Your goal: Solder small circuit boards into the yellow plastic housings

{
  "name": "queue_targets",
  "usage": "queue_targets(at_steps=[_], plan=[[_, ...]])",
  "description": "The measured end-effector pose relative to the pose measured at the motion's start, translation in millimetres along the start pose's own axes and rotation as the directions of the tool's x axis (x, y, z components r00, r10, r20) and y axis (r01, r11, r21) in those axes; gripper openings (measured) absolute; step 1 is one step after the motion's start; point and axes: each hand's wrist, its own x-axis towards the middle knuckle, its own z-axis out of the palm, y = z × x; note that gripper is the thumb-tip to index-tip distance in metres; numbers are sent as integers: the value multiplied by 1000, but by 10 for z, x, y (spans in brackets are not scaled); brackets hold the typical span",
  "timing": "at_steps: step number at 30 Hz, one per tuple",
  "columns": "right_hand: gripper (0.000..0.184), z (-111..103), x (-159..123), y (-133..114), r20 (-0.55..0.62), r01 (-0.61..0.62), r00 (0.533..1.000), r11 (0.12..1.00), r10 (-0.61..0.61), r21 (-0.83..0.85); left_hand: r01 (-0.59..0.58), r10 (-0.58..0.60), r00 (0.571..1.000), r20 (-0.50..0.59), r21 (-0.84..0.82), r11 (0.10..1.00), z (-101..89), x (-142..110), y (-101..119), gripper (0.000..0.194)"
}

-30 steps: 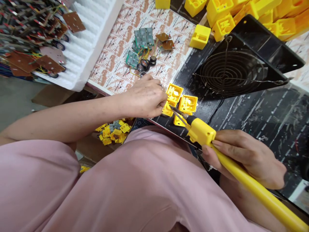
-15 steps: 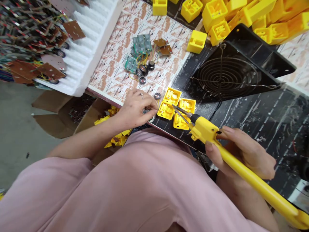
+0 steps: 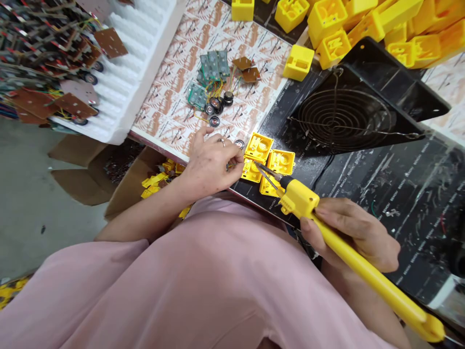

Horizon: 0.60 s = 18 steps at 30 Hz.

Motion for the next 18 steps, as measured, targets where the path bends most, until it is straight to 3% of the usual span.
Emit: queue_targets(at_steps=[3,12,16,18], plan=[[23,-8,81,-48,98,-5,995,999,8,-31,-13,12,999,31,24,1000,-9,17,8,20],[31,5,178,-55,197,137,973,988,-121,-73,-23,23,999,22,23,999,23,68,2,18],[14,-75,131,-86,153,13,988,999,-8,-32,-26,26,999,46,7,1000,14,86,2,15],[14,-88,94,-98,90,-58,994,997,63,-49,-27,27,998,51,2,1000,3,96,4,16]])
